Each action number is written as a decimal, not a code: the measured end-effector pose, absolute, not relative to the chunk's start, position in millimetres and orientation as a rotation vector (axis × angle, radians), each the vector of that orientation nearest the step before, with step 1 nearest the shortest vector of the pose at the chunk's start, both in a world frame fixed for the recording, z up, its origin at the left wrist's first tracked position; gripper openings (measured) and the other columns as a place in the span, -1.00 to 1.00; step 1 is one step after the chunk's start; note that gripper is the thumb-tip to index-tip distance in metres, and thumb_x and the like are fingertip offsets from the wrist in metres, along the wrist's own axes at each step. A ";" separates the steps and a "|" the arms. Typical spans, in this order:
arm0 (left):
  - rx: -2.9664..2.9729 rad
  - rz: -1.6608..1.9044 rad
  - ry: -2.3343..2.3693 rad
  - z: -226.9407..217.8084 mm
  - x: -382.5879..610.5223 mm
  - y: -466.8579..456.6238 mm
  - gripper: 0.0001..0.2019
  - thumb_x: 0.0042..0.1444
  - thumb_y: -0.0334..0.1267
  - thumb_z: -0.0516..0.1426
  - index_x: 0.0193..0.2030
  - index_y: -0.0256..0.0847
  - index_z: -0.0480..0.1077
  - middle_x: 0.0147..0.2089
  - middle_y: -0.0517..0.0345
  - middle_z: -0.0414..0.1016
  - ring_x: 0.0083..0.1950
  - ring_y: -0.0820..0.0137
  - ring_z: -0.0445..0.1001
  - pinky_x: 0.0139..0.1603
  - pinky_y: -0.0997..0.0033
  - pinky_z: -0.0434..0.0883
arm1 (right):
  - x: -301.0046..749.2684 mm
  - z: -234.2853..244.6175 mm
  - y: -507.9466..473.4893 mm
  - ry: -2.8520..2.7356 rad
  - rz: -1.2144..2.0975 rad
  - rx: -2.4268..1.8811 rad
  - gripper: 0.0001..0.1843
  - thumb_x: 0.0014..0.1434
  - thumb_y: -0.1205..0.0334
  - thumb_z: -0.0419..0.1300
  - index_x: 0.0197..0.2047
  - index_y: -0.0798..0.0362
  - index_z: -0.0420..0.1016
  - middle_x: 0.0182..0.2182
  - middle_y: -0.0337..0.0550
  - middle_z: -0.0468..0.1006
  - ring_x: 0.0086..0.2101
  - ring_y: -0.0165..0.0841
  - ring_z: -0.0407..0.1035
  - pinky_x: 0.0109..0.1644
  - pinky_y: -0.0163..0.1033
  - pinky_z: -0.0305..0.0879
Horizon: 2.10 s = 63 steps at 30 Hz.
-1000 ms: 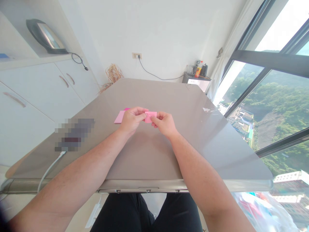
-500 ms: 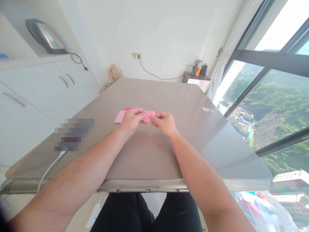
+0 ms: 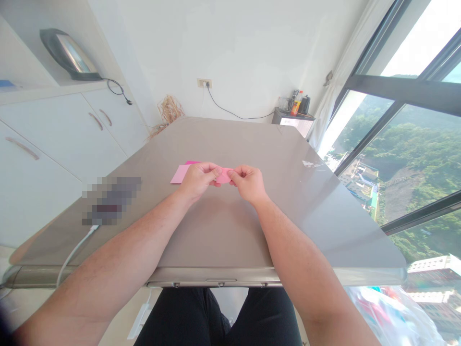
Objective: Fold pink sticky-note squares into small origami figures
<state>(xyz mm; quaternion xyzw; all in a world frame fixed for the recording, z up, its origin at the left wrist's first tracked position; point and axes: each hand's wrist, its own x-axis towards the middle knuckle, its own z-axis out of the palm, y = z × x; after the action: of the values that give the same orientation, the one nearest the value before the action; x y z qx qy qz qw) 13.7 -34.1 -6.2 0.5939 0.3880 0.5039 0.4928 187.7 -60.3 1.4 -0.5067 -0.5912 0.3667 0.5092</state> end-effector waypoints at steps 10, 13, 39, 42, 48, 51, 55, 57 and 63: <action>1.579 1.197 0.989 -1.5 13.3 -38.0 -0.74 0.09 -0.06 0.29 -0.30 -0.25 0.56 -0.27 0.00 0.64 -0.26 0.31 0.59 -0.37 0.39 0.52 | 184.7 3.8 -62.4 -1.391 0.847 -1.220 -0.76 0.05 0.06 0.32 -0.48 0.04 0.49 -0.58 -0.28 0.47 -0.53 -0.45 0.29 -0.45 -0.30 0.22; 1.560 1.164 0.949 0.1 14.6 -41.1 -0.72 0.09 -0.07 0.30 -0.19 -0.24 0.53 -0.22 -0.03 0.65 -0.23 0.27 0.61 -0.36 0.36 0.54 | 185.7 1.5 -59.7 -1.347 0.800 -1.218 -0.75 0.07 0.06 0.30 -0.49 0.04 0.46 -0.61 -0.29 0.43 -0.56 -0.46 0.26 -0.47 -0.30 0.20; 1.591 1.334 1.028 -5.1 18.4 -38.8 -0.77 0.01 -0.35 0.22 -0.18 -0.13 0.30 -0.25 0.16 0.60 -0.39 0.41 0.56 -0.39 0.38 0.53 | 192.8 -12.0 -52.1 -1.513 0.552 -1.215 -0.75 0.11 0.13 0.29 -0.13 -0.09 0.66 -0.51 -0.32 0.53 -0.48 -0.41 0.39 -0.29 -0.24 0.37; 1.578 1.350 1.036 -6.9 18.2 -36.7 -0.77 0.00 -0.36 0.21 -0.19 -0.13 0.32 -0.26 0.17 0.59 -0.40 0.42 0.54 -0.39 0.39 0.52 | 192.4 -13.7 -51.7 -1.522 0.549 -1.211 -0.72 0.12 0.11 0.28 -0.09 -0.10 0.67 -0.48 -0.29 0.57 -0.47 -0.41 0.41 -0.27 -0.23 0.39; 1.583 1.369 1.034 -6.0 17.6 -36.9 -0.79 0.00 -0.35 0.19 -0.20 -0.12 0.33 -0.26 0.20 0.60 -0.43 0.45 0.50 -0.40 0.42 0.49 | 191.7 -15.1 -53.1 -1.534 0.507 -1.202 -0.69 0.15 0.08 0.27 -0.04 -0.13 0.68 -0.30 -0.21 0.66 -0.42 -0.37 0.45 -0.22 -0.18 0.44; 1.577 1.356 1.037 -4.3 17.7 -38.4 -0.79 0.00 -0.36 0.19 -0.20 -0.12 0.32 -0.29 0.21 0.59 -0.46 0.47 0.48 -0.41 0.42 0.47 | 191.6 -13.8 -54.7 -1.538 0.496 -1.199 -0.71 0.16 0.08 0.26 -0.05 -0.15 0.68 -0.25 -0.20 0.67 -0.42 -0.36 0.45 -0.22 -0.15 0.44; 1.556 1.339 0.986 -3.3 18.0 -39.7 -0.80 -0.01 -0.36 0.21 -0.26 -0.13 0.30 -0.33 0.23 0.56 -0.47 0.48 0.46 -0.41 0.43 0.44 | 191.9 -8.4 -57.5 -1.527 0.585 -1.176 -0.78 0.14 0.07 0.28 -0.15 -0.11 0.64 -0.25 -0.21 0.66 -0.44 -0.38 0.45 -0.29 -0.19 0.42; 1.559 1.316 0.938 -3.2 18.1 -40.4 -0.81 -0.01 -0.36 0.23 -0.29 -0.14 0.28 -0.37 0.24 0.53 -0.46 0.48 0.46 -0.40 0.43 0.45 | 192.0 -4.9 -58.5 -1.514 0.706 -1.141 -0.82 0.10 0.08 0.32 -0.23 -0.06 0.58 -0.31 -0.22 0.64 -0.45 -0.39 0.47 -0.34 -0.22 0.41; 1.578 1.245 0.807 -1.9 18.3 -43.3 -0.81 0.01 -0.30 0.29 -0.27 -0.19 0.37 -0.33 0.17 0.58 -0.36 0.43 0.54 -0.32 0.38 0.50 | 190.5 3.6 -61.2 -1.515 0.934 -1.097 -0.84 0.03 0.15 0.35 -0.34 0.02 0.50 -0.42 -0.24 0.59 -0.48 -0.39 0.48 -0.36 -0.24 0.42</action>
<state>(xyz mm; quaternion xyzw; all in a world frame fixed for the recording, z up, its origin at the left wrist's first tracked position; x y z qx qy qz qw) 18.3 -43.3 -1.9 0.6435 0.3292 0.5077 0.4688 190.5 -61.2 3.6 -0.4540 -0.6269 0.3866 0.5014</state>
